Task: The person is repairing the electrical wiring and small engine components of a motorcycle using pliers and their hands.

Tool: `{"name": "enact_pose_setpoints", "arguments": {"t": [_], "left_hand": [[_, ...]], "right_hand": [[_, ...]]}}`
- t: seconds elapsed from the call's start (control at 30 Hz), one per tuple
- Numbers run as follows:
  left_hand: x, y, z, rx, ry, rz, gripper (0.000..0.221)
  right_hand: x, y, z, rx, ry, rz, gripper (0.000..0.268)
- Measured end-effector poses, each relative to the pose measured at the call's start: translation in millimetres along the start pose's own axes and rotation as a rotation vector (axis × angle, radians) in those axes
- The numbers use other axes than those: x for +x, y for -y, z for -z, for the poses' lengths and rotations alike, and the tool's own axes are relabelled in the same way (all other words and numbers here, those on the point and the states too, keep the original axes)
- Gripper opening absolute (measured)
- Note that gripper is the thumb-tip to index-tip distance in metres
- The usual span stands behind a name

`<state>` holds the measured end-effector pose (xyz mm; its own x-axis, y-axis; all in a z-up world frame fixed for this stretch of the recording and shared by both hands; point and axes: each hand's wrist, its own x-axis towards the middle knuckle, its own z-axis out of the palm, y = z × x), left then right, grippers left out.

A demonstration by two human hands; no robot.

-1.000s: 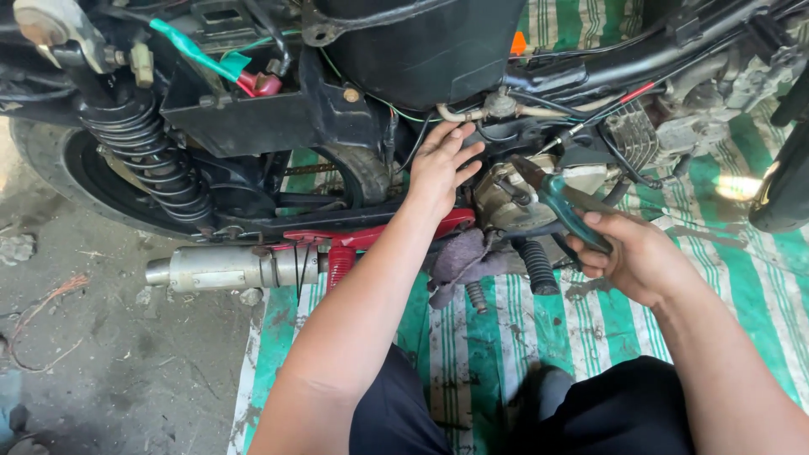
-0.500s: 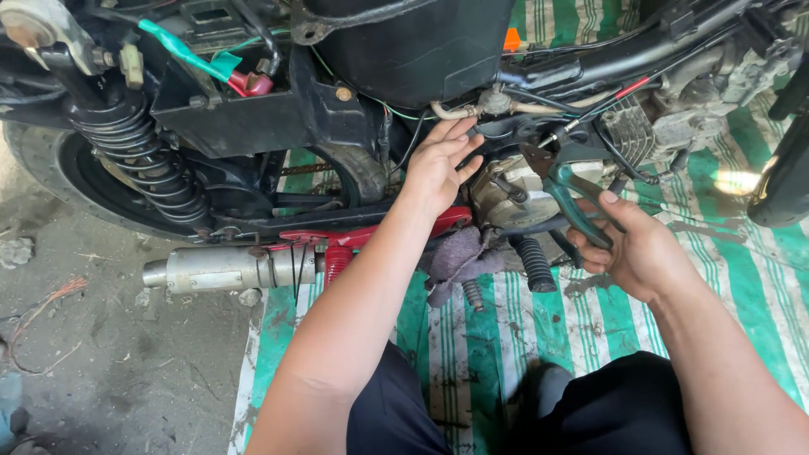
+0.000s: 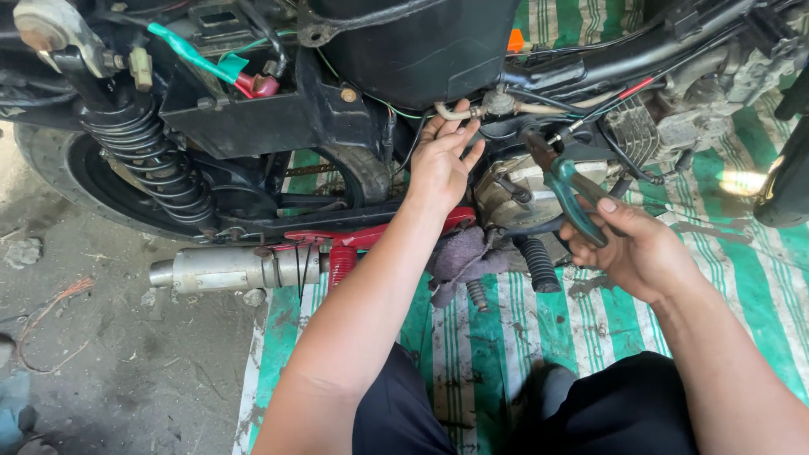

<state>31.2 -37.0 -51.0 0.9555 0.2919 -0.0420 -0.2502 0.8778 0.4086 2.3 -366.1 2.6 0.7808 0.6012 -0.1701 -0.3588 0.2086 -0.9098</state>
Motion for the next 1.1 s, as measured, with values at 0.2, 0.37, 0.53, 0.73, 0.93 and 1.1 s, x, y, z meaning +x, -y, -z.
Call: {"name": "enact_pose_setpoints", "arguments": {"t": [0.2,0.37,0.53,0.73,0.93,1.1], "left_hand": [[-20.4,-5.7,-13.6,0.284,-0.297,0.069,0.03],[-33.9,-10.2,-28.0,0.595,-0.323,0.148,0.04],[-54.5,-25.0,-49.4,1.045,-0.283,0.072,0.044],[-57.0,-33.9,-43.5,1.001,-0.182,-0.491,0.027],[-49.7,-37.4,-60.1,1.188,-0.297,-0.595,0.034],[-38.9,-35.6,-58.0,1.273,-0.325,-0.794,0.021]], "right_hand": [[-0.9,6.1,-6.8,0.08,0.09,-0.032,0.061],[-1.4,1.8,-14.8,0.002,0.027,-0.06,0.058],[-8.3,3.9,-42.3,-0.263,-0.149,-0.02,0.048],[-14.7,7.8,-55.7,-0.549,-0.142,0.051,0.039],[-19.5,12.4,-65.5,-0.635,-0.146,0.039,0.041],[-23.6,18.5,-65.8,-0.78,-0.182,-0.039,0.05]]}}
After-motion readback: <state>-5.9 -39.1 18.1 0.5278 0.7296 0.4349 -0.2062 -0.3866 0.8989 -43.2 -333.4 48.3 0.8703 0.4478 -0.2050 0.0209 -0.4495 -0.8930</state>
